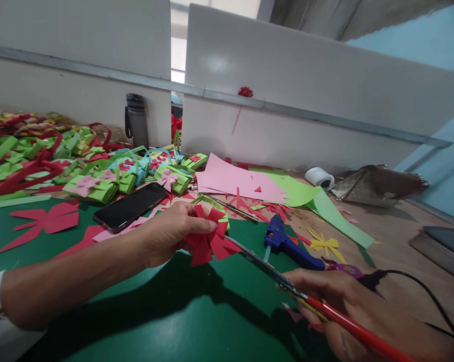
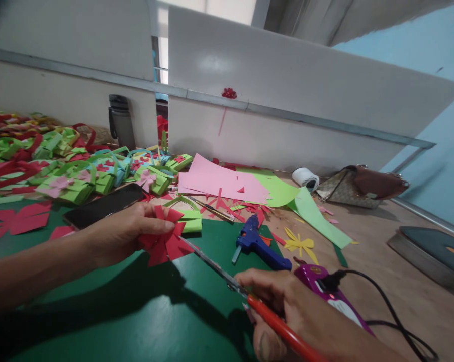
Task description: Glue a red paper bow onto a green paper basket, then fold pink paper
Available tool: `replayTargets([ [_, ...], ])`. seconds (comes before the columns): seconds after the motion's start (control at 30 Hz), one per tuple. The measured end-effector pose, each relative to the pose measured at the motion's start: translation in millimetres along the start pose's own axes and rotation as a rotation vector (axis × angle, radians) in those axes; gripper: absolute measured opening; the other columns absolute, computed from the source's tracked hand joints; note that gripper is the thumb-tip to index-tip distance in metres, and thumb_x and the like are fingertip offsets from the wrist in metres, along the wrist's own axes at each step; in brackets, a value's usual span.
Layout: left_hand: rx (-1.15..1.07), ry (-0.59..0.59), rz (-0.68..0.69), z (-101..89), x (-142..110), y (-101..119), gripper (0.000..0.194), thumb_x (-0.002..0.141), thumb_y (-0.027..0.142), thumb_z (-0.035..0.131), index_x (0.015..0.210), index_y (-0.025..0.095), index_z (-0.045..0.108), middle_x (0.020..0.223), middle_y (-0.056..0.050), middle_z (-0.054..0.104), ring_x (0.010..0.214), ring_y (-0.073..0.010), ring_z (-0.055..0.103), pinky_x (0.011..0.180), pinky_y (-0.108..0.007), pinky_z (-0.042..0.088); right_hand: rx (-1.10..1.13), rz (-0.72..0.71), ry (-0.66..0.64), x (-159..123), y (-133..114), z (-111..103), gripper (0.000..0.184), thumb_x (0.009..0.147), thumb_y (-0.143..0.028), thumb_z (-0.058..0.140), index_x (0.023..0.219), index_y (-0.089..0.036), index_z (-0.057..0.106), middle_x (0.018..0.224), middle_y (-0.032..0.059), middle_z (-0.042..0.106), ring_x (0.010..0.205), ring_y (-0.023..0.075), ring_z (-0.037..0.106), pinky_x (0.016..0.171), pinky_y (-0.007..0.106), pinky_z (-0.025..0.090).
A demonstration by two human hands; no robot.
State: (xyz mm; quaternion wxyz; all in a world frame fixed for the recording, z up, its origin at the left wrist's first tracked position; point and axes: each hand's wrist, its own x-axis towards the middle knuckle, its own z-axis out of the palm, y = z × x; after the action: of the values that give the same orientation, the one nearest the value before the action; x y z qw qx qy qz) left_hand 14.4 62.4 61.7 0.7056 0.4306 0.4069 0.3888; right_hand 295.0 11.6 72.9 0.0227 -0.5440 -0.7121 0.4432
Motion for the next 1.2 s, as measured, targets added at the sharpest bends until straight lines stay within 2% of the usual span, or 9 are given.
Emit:
replayTargets([
  [0.17,-0.002,0.008,-0.015,0.9,0,0,0.01,0.07,0.011,0.071,0.079,0.014,0.069,0.067,-0.002,0.071,0.051,-0.0124,0.066,0.042,-0.016,0.048,0.107,-0.016,0.013,3,0,4,0.023,0.071,-0.034,0.063,0.089,-0.02,0.064,0.063,-0.0032,0.049,0.057,0.0115,0.044,0.058,0.023,0.041],
  [0.33,-0.01,0.007,-0.025,0.4,0,0,0.009,0.072,0.01,0.07,0.08,0.014,0.07,0.068,-0.003,0.072,0.053,-0.0113,0.066,0.043,-0.015,0.047,0.216,-0.043,0.02,4,3,7,0.037,0.072,-0.053,0.064,0.089,-0.02,0.065,0.055,-0.0049,0.042,0.052,0.0109,0.041,0.065,0.027,0.047],
  [0.47,-0.02,0.007,-0.025,-0.4,1,0,0.011,0.071,0.011,0.071,0.082,0.014,0.07,0.071,-0.003,0.072,0.054,-0.0116,0.066,0.044,-0.016,0.048,0.242,-0.049,0.01,5,6,6,0.042,0.071,-0.059,0.062,0.087,-0.02,0.066,0.05,-0.0061,0.039,0.048,0.0103,0.039,0.066,0.028,0.049],
  [0.63,-0.037,0.005,-0.026,-0.5,2,-1,0.015,0.07,0.015,0.074,0.084,0.014,0.069,0.07,-0.002,0.069,0.054,-0.0109,0.063,0.043,-0.016,0.047,0.231,-0.054,0.001,4,5,6,0.046,0.068,-0.059,0.066,0.093,-0.02,0.067,0.05,-0.0059,0.04,0.05,0.0111,0.04,0.068,0.029,0.049],
  [0.77,-0.065,0.002,-0.029,0.5,1,-1,0.017,0.07,0.018,0.075,0.085,0.015,0.068,0.068,-0.001,0.068,0.054,-0.0113,0.063,0.044,-0.017,0.049,0.25,-0.048,0.003,3,4,5,0.04,0.074,-0.055,0.063,0.092,-0.019,0.067,0.051,-0.0054,0.04,0.051,0.0112,0.042,0.069,0.029,0.049],
  [0.97,-0.099,-0.012,-0.026,2.1,1,-2,0.022,0.067,0.018,0.077,0.086,0.015,0.068,0.074,-0.002,0.07,0.055,-0.0118,0.064,0.045,-0.019,0.052,0.257,-0.021,0.02,3,10,6,0.033,0.072,-0.049,0.067,0.087,-0.02,0.069,0.05,-0.0054,0.041,0.05,0.0115,0.045,0.07,0.029,0.05],
  [1.1,-0.107,-0.012,-0.023,2.5,1,-4,0.024,0.067,0.018,0.077,0.088,0.014,0.067,0.073,-0.002,0.07,0.056,-0.0117,0.064,0.046,-0.019,0.053,0.254,-0.019,0.025,2,11,6,0.025,0.072,-0.04,0.068,0.088,-0.02,0.07,0.054,-0.0047,0.047,0.051,0.011,0.045,0.072,0.029,0.049],
  [1.2,-0.111,-0.007,-0.021,2.4,1,-4,0.022,0.068,0.016,0.077,0.088,0.014,0.067,0.069,-0.001,0.069,0.054,-0.0113,0.064,0.044,-0.018,0.051,0.27,-0.01,0.035,1,10,6,0.024,0.074,-0.039,0.066,0.089,-0.022,0.07,0.049,-0.0057,0.044,0.048,0.0103,0.043,0.071,0.029,0.048],
])
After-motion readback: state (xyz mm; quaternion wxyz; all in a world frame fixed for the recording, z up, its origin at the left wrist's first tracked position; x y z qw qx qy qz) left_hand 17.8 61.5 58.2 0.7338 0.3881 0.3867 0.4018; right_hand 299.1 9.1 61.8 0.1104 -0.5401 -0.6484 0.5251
